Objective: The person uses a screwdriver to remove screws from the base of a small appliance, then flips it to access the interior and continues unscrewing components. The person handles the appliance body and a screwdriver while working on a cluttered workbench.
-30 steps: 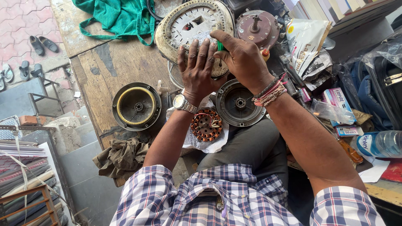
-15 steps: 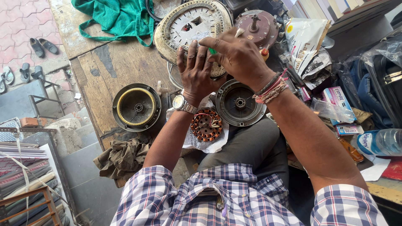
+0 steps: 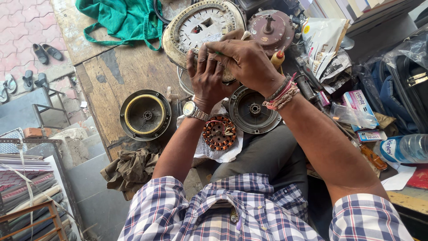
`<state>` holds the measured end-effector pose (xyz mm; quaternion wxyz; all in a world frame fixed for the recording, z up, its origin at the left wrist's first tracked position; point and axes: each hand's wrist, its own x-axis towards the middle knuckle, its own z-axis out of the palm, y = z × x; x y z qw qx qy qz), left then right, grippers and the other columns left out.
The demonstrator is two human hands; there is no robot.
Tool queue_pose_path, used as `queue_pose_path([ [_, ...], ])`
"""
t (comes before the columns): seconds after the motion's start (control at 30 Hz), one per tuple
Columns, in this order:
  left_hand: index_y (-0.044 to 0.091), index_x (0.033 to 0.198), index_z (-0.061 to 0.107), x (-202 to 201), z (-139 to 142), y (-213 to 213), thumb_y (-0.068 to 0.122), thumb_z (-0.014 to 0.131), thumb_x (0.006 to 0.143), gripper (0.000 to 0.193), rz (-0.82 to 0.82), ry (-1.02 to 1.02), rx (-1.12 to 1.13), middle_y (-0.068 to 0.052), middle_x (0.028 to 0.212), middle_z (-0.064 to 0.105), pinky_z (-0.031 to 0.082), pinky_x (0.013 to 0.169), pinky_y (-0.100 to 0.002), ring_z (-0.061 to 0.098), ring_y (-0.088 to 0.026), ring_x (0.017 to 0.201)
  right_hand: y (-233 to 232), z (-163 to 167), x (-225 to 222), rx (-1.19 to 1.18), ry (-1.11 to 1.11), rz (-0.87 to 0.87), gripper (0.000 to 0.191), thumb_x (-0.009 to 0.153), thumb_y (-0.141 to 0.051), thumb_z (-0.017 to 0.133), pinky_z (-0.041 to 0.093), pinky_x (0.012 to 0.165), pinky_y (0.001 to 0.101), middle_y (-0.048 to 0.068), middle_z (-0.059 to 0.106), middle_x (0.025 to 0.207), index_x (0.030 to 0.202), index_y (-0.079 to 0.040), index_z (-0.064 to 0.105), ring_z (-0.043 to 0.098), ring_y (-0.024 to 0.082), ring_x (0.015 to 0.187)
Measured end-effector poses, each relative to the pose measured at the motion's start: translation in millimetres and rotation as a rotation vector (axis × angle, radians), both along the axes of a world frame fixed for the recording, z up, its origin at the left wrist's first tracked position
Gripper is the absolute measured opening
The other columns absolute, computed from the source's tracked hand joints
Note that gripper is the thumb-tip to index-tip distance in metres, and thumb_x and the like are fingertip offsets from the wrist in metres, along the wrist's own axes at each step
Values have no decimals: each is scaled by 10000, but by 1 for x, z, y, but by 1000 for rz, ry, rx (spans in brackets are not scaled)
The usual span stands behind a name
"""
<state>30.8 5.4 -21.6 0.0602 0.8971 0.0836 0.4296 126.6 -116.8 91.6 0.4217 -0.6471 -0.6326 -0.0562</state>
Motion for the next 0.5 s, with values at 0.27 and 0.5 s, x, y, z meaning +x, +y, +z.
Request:
queue_pose_path([
  [0.27,26,1364,635,1,0,1,687,745,858,839,-24,3,-1,-172,1404,607,165,1228,-606,453,-360,1429,6,-4,1,32,76,-109,298,978,-40,778,585,896,339,94,729,1094,1269,-94,750,721,229,1005],
  [0.5,44,1351,657,1,-1,0,648,750,863,782,-16,-5,5,-164,1396,608,169,1238,-607,455,-355,1434,6,-4,0,54,63,-127,252,943,-65,804,592,878,360,125,728,1087,1190,-89,763,724,257,1004],
])
